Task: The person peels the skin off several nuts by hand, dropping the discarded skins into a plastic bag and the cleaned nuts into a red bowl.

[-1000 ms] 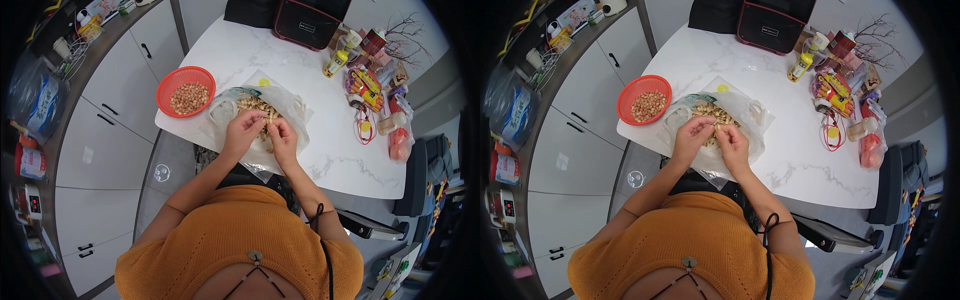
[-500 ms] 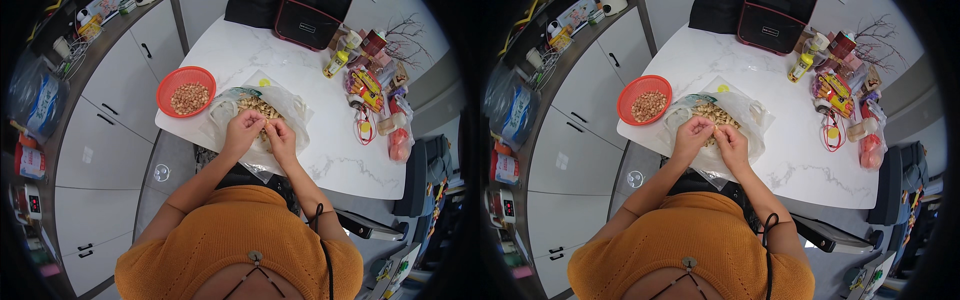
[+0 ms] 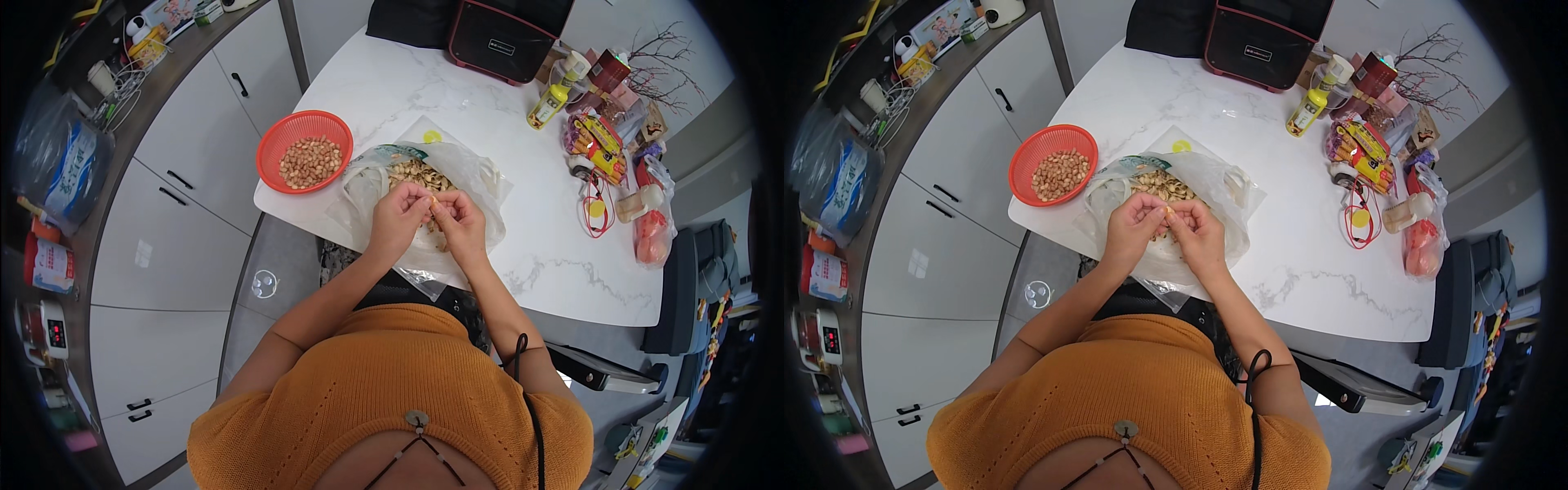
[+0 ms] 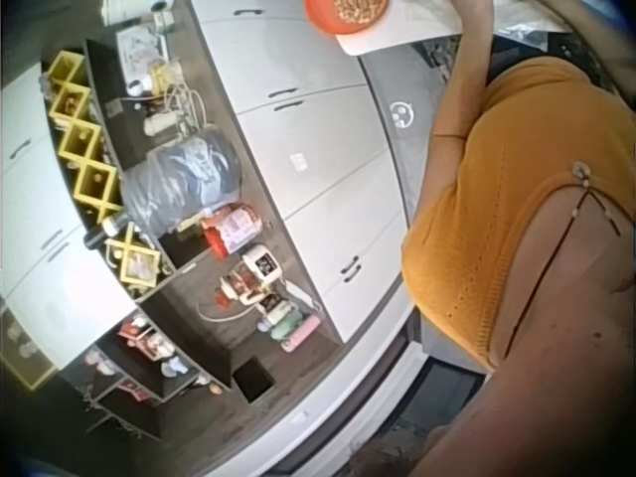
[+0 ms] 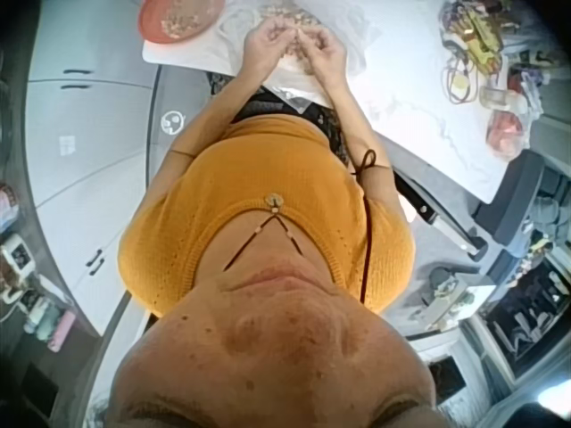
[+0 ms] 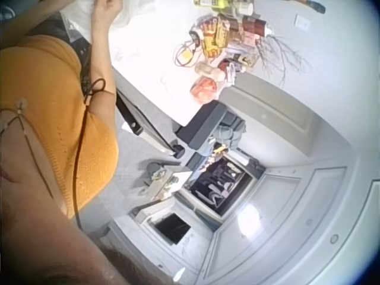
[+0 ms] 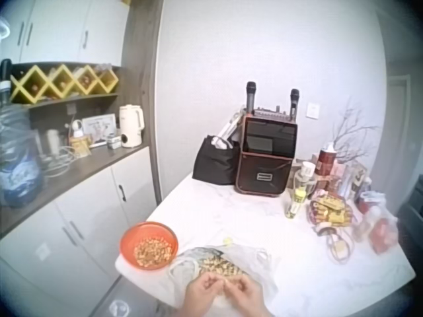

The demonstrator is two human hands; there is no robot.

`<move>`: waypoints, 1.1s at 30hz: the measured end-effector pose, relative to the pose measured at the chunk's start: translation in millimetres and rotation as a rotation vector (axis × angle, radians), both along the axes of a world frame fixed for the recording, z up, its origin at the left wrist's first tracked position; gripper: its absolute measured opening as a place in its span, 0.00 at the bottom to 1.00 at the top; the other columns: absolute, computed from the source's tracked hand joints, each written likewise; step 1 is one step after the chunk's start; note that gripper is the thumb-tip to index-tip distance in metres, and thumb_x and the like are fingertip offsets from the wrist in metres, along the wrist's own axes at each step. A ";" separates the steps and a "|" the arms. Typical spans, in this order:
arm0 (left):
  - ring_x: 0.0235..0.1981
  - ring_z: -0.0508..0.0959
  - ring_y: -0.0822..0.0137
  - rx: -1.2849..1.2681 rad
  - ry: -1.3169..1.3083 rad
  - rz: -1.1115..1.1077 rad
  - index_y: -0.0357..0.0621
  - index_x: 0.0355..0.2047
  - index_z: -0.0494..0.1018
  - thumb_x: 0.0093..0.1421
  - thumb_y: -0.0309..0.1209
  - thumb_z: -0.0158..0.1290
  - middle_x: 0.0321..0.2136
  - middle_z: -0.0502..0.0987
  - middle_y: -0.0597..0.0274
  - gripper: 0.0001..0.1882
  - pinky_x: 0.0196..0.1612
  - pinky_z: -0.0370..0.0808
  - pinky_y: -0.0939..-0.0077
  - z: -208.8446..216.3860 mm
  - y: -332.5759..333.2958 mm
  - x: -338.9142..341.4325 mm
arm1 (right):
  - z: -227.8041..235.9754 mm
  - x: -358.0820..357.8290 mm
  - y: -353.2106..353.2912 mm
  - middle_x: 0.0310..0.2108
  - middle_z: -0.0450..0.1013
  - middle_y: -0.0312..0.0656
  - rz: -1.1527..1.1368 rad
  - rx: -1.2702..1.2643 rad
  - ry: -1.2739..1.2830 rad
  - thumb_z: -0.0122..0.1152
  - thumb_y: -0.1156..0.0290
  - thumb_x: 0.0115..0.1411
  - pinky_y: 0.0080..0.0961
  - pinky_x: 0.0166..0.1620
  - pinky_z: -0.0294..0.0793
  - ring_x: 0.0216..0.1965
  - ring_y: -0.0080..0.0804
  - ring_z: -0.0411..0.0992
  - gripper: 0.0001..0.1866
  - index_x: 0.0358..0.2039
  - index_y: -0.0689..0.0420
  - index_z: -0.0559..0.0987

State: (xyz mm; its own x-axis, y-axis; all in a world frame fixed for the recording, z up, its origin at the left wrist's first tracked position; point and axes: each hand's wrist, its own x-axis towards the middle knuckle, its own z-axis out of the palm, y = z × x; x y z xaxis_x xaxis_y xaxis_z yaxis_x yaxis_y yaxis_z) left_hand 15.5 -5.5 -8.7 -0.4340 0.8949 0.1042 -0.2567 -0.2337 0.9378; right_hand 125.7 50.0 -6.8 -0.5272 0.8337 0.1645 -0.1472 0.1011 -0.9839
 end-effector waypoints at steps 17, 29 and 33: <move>0.39 0.73 0.66 -0.120 -0.635 -0.143 0.33 0.38 0.65 0.59 0.23 0.42 0.36 0.71 0.55 0.08 0.46 0.70 0.75 -13.1 10.5 -8.5 | 3.4 -9.1 17.2 0.18 0.67 0.30 0.006 0.140 -0.137 0.57 0.74 0.53 0.09 0.24 0.62 0.20 0.12 0.61 0.06 0.31 0.62 0.75; 0.47 0.67 0.61 -0.035 -0.814 -0.187 0.26 0.46 0.58 0.58 0.21 0.39 0.41 0.65 0.48 0.15 0.54 0.65 0.69 3.3 10.5 -17.0 | 8.0 0.8 31.0 0.21 0.67 0.27 0.053 0.022 -0.113 0.57 0.75 0.53 0.07 0.25 0.60 0.21 0.09 0.60 0.06 0.33 0.60 0.75; 0.48 0.67 0.61 -0.061 -0.782 -0.208 0.28 0.50 0.55 0.57 0.18 0.39 0.45 0.63 0.46 0.19 0.54 0.65 0.73 9.1 10.5 -16.9 | 8.9 1.0 28.9 0.21 0.65 0.26 0.015 0.065 -0.104 0.57 0.75 0.53 0.07 0.25 0.60 0.21 0.10 0.59 0.08 0.35 0.61 0.74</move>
State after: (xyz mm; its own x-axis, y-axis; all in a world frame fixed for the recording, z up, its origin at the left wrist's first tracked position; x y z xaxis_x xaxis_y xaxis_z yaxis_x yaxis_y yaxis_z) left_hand -1.3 5.0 0.4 -0.1854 0.9594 -0.2125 -0.8758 -0.0632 0.4785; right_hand 126.7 78.9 2.1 -0.5565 0.8149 0.1618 -0.0467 0.1638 -0.9854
